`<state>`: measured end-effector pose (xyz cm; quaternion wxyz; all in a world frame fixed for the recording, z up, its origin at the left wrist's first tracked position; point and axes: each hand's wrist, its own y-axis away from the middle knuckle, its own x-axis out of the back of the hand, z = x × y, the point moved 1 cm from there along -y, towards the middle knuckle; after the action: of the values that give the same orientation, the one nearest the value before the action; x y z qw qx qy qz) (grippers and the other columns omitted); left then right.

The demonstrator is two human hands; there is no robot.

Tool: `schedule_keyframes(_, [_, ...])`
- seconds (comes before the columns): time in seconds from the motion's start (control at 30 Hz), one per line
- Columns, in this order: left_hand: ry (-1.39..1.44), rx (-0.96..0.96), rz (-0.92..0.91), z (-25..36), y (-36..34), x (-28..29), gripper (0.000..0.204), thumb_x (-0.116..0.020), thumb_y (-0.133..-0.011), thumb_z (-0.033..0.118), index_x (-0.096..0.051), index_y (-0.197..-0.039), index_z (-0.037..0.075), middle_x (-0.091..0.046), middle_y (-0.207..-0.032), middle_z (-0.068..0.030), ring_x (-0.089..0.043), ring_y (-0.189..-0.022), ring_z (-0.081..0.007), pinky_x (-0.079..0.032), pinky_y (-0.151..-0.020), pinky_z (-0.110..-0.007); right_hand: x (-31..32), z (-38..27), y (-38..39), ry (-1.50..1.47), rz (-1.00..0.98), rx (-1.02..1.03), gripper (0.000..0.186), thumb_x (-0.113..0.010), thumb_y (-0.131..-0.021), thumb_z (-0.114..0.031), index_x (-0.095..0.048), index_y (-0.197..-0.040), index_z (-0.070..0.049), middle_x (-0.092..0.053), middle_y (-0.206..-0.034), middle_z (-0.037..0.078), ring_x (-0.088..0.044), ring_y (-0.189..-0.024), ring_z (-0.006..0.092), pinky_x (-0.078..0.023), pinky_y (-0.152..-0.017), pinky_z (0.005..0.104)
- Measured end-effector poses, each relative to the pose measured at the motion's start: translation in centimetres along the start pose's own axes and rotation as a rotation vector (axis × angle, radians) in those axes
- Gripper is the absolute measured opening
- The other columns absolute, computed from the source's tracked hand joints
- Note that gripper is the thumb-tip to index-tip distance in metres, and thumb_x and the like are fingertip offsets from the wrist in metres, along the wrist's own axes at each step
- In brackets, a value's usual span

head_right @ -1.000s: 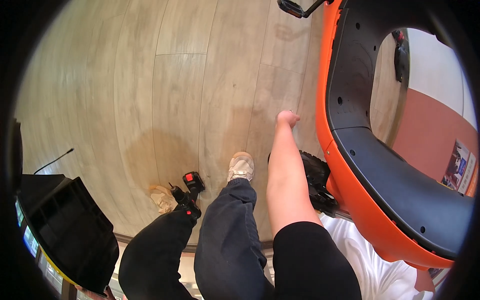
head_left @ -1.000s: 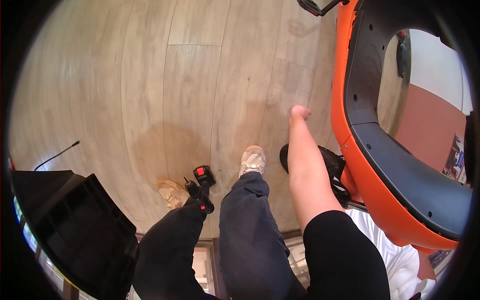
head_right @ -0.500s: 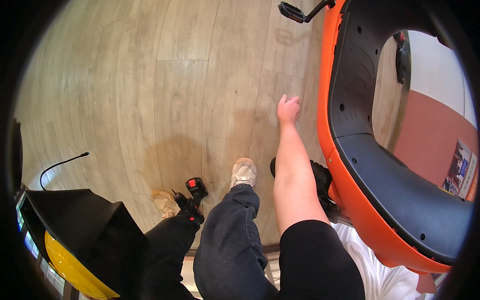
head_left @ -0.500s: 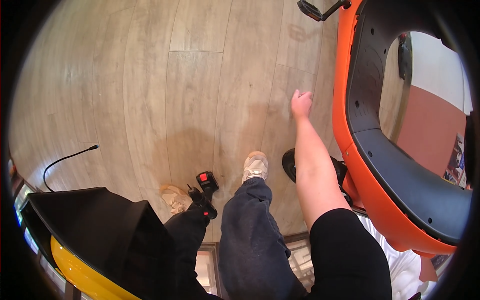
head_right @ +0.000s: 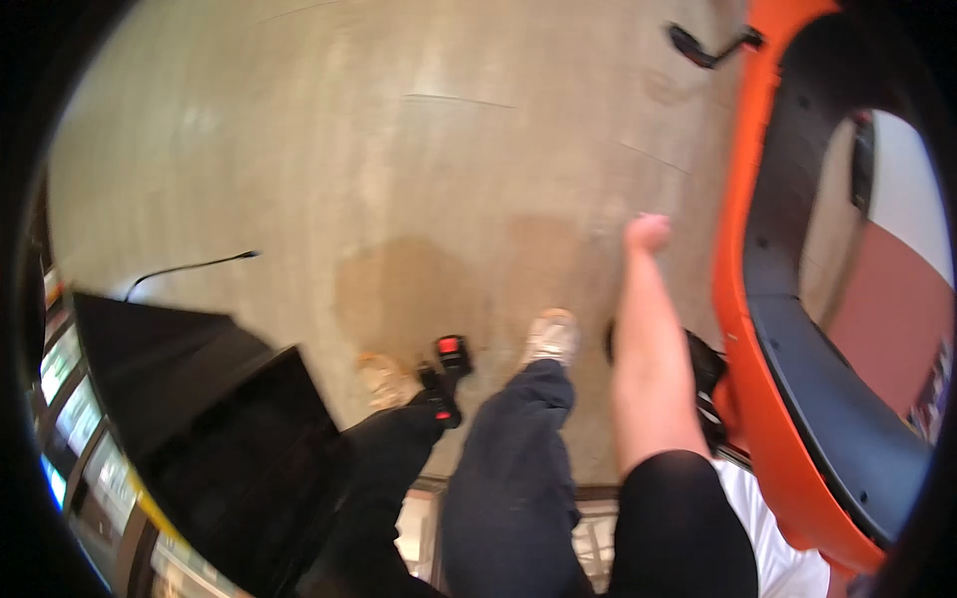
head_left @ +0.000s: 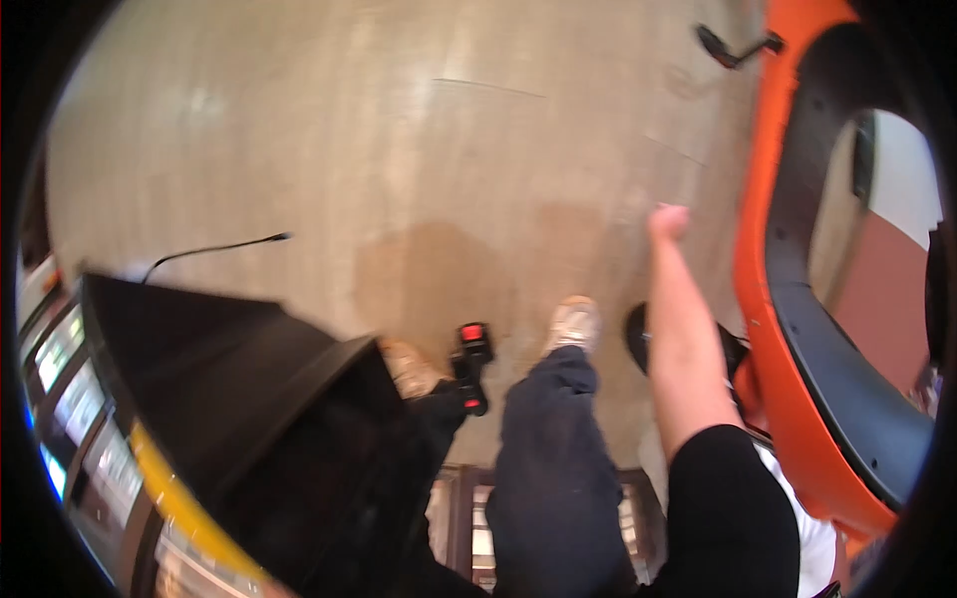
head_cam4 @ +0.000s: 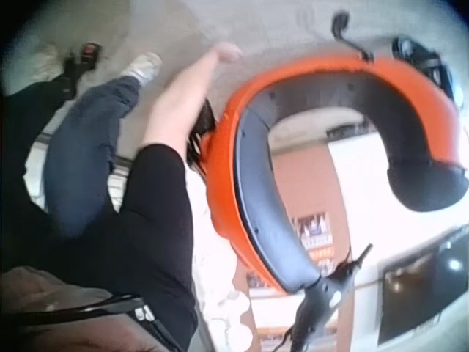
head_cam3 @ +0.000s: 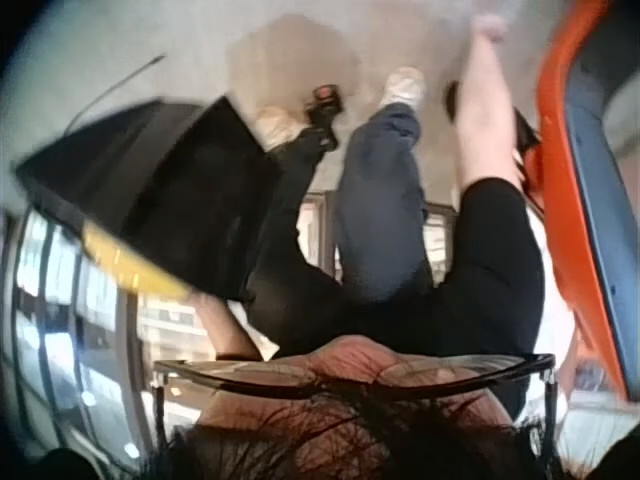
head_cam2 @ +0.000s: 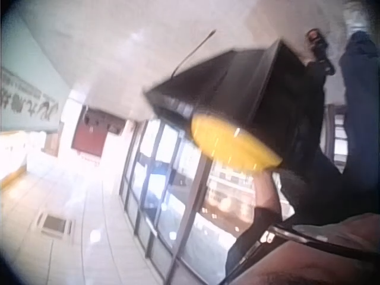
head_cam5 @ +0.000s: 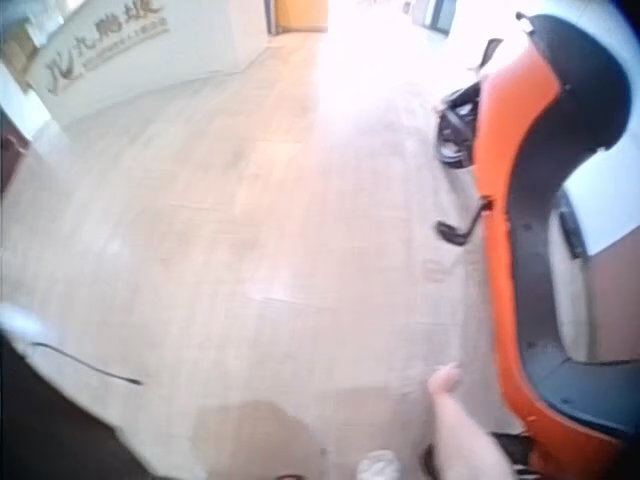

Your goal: Replacing or repairing components of an electric scooter using a power drill.

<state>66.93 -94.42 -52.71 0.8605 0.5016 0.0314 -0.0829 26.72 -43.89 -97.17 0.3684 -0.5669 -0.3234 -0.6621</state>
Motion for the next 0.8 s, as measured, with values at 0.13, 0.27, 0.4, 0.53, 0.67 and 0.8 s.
schedule_keyframes(0.13, [-0.091,-0.267,0.135,8.4,5.2,0.7,0.049,-0.058,-0.087,0.029,-0.055,-0.128,0.002,-0.065,-0.123,-0.0141,-0.064,-0.111,-0.0275,-0.053,-0.098,-0.044,-1.3,-0.7,2.6,-0.007,-0.356,0.112,0.037,-0.057,-0.089,-0.03,-0.073,-0.088,0.004,-0.071,-0.095,0.024,-0.069,-0.093,0.0416,-0.055,-0.081,0.0508])
schedule_keyframes(0.27, [0.152,-0.088,-0.13,7.3,3.0,-1.2,0.047,-0.062,-0.083,0.027,-0.062,-0.123,0.002,-0.069,-0.121,-0.0136,-0.068,-0.106,-0.0287,-0.054,-0.098,-0.043,2.5,0.8,-4.0,-0.145,-0.4,0.091,0.041,-0.059,-0.088,-0.035,-0.071,-0.088,0.004,-0.07,-0.09,0.025,-0.068,-0.091,0.0418,-0.054,-0.077,0.0513])
schedule_keyframes(0.4, [0.1,-0.015,-0.095,10.9,7.1,-0.6,0.063,-0.066,-0.076,0.038,-0.061,-0.132,0.011,-0.061,-0.136,-0.0117,-0.056,-0.127,-0.0336,-0.042,-0.11,-0.054,9.9,-4.2,10.4,-0.978,-1.288,-0.161,0.025,-0.056,-0.094,-0.024,-0.065,-0.092,-0.001,-0.058,-0.074,0.004,-0.05,-0.059,0.0149,-0.041,-0.053,0.0295])
schedule_keyframes(0.53, [0.122,0.132,-0.114,14.3,14.6,-5.7,0.088,-0.065,-0.067,0.033,-0.038,-0.149,0.014,-0.041,-0.152,-0.0167,-0.035,-0.141,-0.0434,-0.026,-0.111,-0.072,31.5,-6.4,19.8,-1.318,-1.576,-0.28,0.018,-0.053,-0.099,-0.013,-0.061,-0.106,0.0,-0.055,-0.081,0.0,-0.043,-0.06,0.0076,-0.037,-0.054,0.0227])
schedule_keyframes(0.67, [0.167,0.054,-0.233,16.4,21.6,-7.0,0.096,-0.065,-0.065,0.033,-0.029,-0.153,0.015,-0.03,-0.157,-0.0186,-0.027,-0.144,-0.0481,-0.022,-0.109,-0.078,47.4,-4.3,25.1,-1.477,-1.859,-0.357,0.021,-0.057,-0.101,-0.014,-0.062,-0.114,0.001,-0.057,-0.085,0.0,-0.048,-0.069,0.0072,-0.04,-0.061,0.0221])
schedule_keyframes(0.8, [0.277,0.024,-0.312,18.0,29.0,-7.1,0.094,-0.064,-0.066,0.03,-0.029,-0.152,0.014,-0.03,-0.157,-0.0192,-0.029,-0.143,-0.0468,-0.024,-0.11,-0.076,61.7,-1.8,28.7,-1.475,-2.075,-0.31,0.024,-0.062,-0.099,-0.017,-0.061,-0.116,0.001,-0.058,-0.092,0.001,-0.051,-0.076,0.0077,-0.043,-0.066,0.0218])
